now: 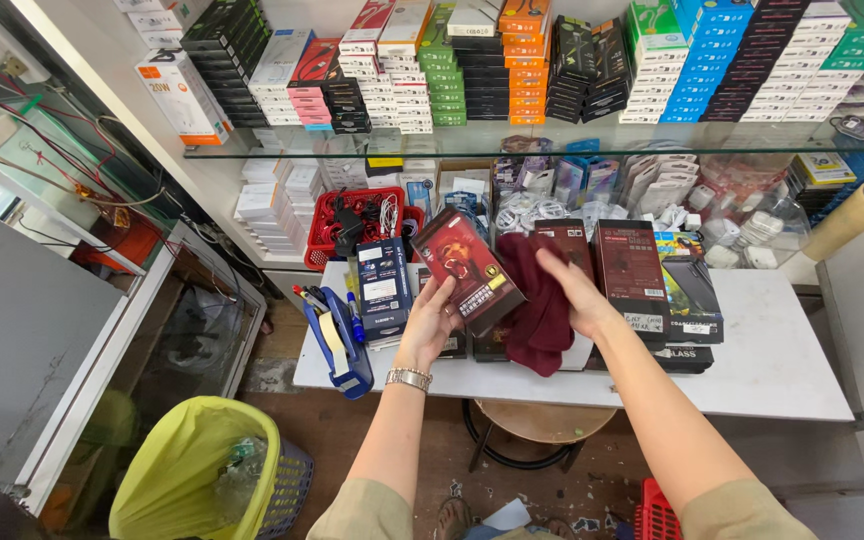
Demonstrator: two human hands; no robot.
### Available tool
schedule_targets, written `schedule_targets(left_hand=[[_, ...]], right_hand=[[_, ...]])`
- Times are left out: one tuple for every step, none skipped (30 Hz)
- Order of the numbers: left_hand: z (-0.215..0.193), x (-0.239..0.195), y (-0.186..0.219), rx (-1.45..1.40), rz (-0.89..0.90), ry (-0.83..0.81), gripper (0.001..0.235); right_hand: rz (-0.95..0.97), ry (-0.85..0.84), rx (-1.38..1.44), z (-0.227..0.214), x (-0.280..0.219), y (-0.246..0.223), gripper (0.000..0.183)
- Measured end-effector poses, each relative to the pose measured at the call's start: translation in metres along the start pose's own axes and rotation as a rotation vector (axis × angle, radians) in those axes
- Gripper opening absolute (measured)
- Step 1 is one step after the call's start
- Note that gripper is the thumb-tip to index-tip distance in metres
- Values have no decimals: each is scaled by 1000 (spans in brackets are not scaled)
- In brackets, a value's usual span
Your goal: The person retrieves several small product boxes from a glass display cabinet and places them on a counter. They then use a maroon cloth to wipe each box individually, handling them one at a time and stacking the cleaned boxes on the counter.
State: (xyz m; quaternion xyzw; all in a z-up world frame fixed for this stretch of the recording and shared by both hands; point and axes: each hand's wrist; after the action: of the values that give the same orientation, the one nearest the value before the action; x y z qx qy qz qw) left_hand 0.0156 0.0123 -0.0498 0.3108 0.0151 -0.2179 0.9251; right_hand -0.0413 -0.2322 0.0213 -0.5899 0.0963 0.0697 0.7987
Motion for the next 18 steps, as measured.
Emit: schedule_targets(left_hand=[[6, -2, 2, 45, 4, -35, 43], [11, -3, 4, 91, 8, -70, 46], [15, -4, 6, 169, 5, -21, 48], [19, -5, 8, 248, 1, 29, 49], [22, -5, 10, 326, -3, 80, 51], [24, -5, 11, 384, 43, 59, 55], [26, -5, 12, 442, 91, 39, 60], [28, -4, 13, 500, 139, 19, 65], [31, -2, 12, 503, 67, 83, 66], [34, 0, 10, 506, -4, 148, 67], [36, 3, 6, 507, -76, 212, 69], [38, 4, 1, 449, -72, 180, 66], [40, 5, -4, 391, -68, 148, 64], [41, 5, -7, 334, -64, 116, 64], [39, 3, -9, 324, -91, 73, 63], [36, 0, -9, 315, -117, 30, 63], [34, -2, -7, 305, -143, -13, 62], [31, -6, -5, 254, -181, -37, 61]], right_hand=[[-18, -43, -190, 3, -1, 3, 53], [-36, -87, -380, 6, -2, 7, 54], [-20, -85, -377, 9, -2, 9, 55], [-4, -83, -374, 11, -1, 12, 57], [12, -82, -372, 12, -1, 14, 58], [-35, -44, -415, 14, 0, 17, 60], [-83, -8, -459, 16, 1, 21, 61], [-130, 28, -502, 19, 1, 25, 63], [-195, 12, -542, 22, 2, 30, 65], [-260, -5, -581, 25, 3, 36, 67], [-324, -19, -620, 29, 4, 45, 70], [-379, -28, -677, 33, 7, 54, 68], [-433, -36, -734, 39, 9, 64, 67], [-487, -45, -790, 39, 14, 71, 66], [-565, 39, -876, 37, 21, 73, 63], [-641, 125, -961, 33, 28, 75, 60], [-718, 212, -1046, 29, 35, 73, 57], [-507, 291, -1028, 21, 40, 68, 55]])
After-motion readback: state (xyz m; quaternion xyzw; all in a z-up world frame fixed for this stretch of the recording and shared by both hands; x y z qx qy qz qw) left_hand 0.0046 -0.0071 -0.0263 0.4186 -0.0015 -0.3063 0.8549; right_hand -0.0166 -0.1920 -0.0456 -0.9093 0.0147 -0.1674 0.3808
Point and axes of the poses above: each hand's wrist, its own x-axis towards the middle knuckle, its own z-axis out of the palm, y = z × x, and after that the axes turned 11 degrees about -x, right-handed
